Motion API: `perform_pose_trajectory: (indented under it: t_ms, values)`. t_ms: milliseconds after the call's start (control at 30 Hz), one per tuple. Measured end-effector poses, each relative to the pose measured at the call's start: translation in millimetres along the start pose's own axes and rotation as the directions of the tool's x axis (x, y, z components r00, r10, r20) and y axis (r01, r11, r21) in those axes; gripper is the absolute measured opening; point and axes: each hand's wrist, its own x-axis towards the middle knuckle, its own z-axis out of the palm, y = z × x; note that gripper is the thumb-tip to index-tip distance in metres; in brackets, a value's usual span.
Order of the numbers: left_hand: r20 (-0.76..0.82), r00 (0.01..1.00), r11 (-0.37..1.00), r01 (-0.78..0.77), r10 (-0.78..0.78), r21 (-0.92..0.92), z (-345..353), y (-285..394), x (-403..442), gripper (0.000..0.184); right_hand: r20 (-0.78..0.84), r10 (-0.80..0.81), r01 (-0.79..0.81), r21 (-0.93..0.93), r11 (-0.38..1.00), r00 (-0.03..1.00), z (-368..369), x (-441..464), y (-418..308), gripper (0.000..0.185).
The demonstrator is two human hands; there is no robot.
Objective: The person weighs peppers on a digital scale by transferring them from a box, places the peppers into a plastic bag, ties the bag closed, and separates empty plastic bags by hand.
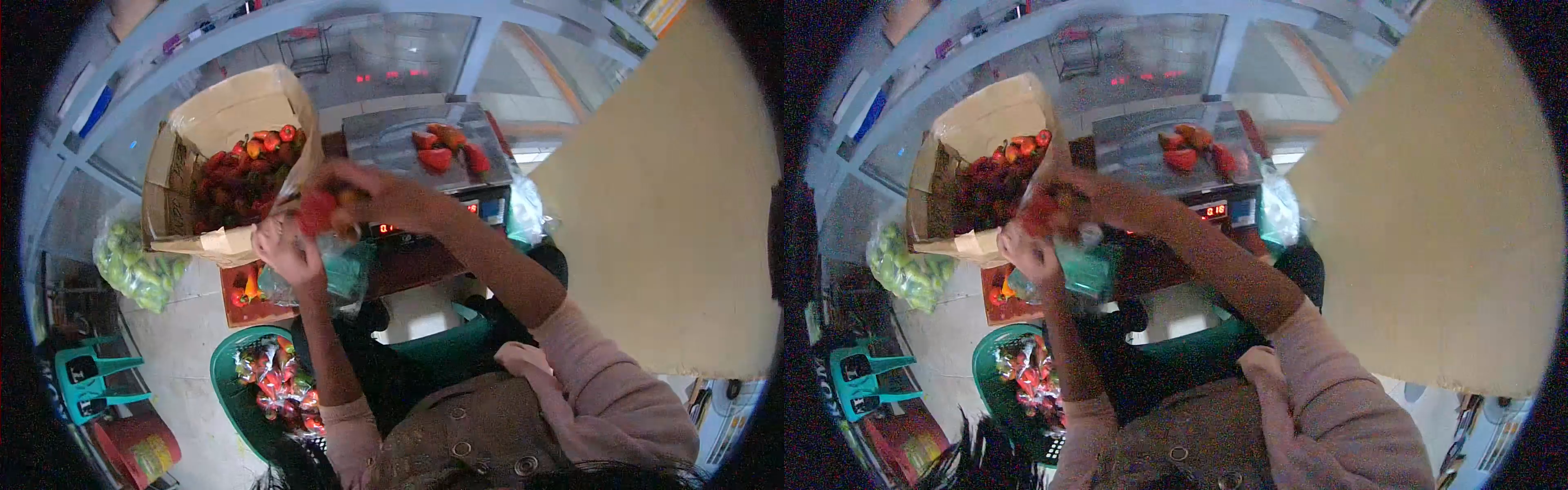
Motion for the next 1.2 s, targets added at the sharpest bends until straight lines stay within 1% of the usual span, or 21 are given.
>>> perform_pose_trajectory:
  t_ms: [33,100,133,167,233,267,333,400,433,500,533,567,667,700,767,867,933,967,1067,1167,1200]
  values:
    - [0.106,0.994,0.999,-0.006,0.003,0.034,-12,10,12,0.025,0.003,-0.061,0.061,-0.081,0.995,0.998,3,-23,8,0.053]
    - [0.058,0.99,0.966,0.137,-0.128,-0.217,-21,34,23,0.024,0.053,0.191,-0.196,0.108,0.975,0.98,6,-73,-7,0.054]
    - [0.051,0.978,0.917,0.206,-0.2,-0.343,-27,48,26,0.024,0.098,0.313,-0.327,0.195,0.925,0.945,3,-98,-14,0.055]
    - [0.057,0.983,0.943,0.186,-0.177,-0.277,-40,62,28,0.024,0.02,0.32,-0.314,0.252,0.915,0.947,-3,-119,-16,0.053]
    - [0.055,0.981,0.944,0.192,-0.184,-0.27,-56,71,16,0.023,-0.125,0.345,-0.28,0.367,0.887,0.93,-14,-152,-19,0.049]
    - [0.049,0.981,0.943,0.194,-0.188,-0.269,-62,73,9,0.023,-0.217,0.33,-0.255,0.311,0.916,0.919,-22,-163,-22,0.047]
    - [0.061,0.967,0.88,0.25,-0.247,-0.405,-67,75,-13,0.018,-0.4,0.271,-0.213,0.185,0.959,0.876,-45,-171,-32,0.042]
    - [0.107,0.947,0.803,0.315,-0.303,-0.506,-77,82,-43,0.018,-0.49,0.23,-0.154,0.191,0.97,0.841,-68,-171,-34,0.037]
    - [0.169,0.94,0.808,0.342,-0.298,-0.479,-83,82,-58,0.018,-0.532,0.208,-0.124,0.188,0.974,0.821,-80,-168,-35,0.035]
    - [0.287,0.912,0.821,0.393,-0.291,-0.415,-96,80,-89,0.022,-0.56,0.19,-0.156,0.109,0.982,0.806,-99,-160,-37,0.033]
    - [0.291,0.908,0.824,0.401,-0.301,-0.401,-101,77,-103,0.022,-0.572,0.183,-0.173,0.072,0.982,0.799,-106,-155,-36,0.032]
    - [0.292,0.904,0.826,0.41,-0.312,-0.387,-104,75,-117,0.023,-0.519,0.235,-0.197,0.128,0.972,0.822,-112,-149,-36,0.033]
    - [0.356,0.85,0.768,0.511,-0.388,-0.386,-111,54,-157,0.026,-0.531,0.276,-0.339,-0.022,0.941,0.801,-114,-124,-9,0.041]
    - [0.386,0.822,0.734,0.557,-0.418,-0.39,-111,45,-168,0.026,-0.523,0.245,-0.361,-0.13,0.923,0.816,-117,-113,9,0.043]
    - [0.331,0.777,0.63,0.628,-0.535,-0.456,-97,41,-191,0.026,-0.512,0.235,-0.425,-0.292,0.857,0.826,-118,-89,36,0.046]
    - [0.365,0.776,0.765,0.608,-0.515,-0.213,-108,57,-175,0.022,-0.545,0.376,-0.609,-0.345,0.714,0.749,-102,-65,43,0.044]
    - [0.287,0.864,0.872,0.467,-0.415,-0.147,-105,67,-167,0.021,-0.512,0.215,-0.541,-0.66,0.522,0.832,-103,-46,75,0.042]
    - [0.278,0.879,0.898,0.428,-0.387,-0.103,-104,59,-173,0.023,-0.475,0.141,-0.49,-0.78,0.389,0.869,-105,-41,92,0.041]
    - [0.29,0.872,0.89,0.441,-0.394,-0.114,-103,60,-172,0.024,-0.388,-0.105,-0.336,-0.882,0.331,0.916,-102,-45,117,0.042]
    - [0.279,0.863,0.854,0.481,-0.421,-0.2,-93,42,-192,0.024,-0.452,0.052,-0.448,-0.849,0.281,0.89,-101,-42,127,0.045]
    - [0.272,0.866,0.856,0.478,-0.42,-0.199,-93,40,-193,0.024,-0.472,0.07,-0.476,-0.858,0.194,0.879,-101,-37,137,0.042]
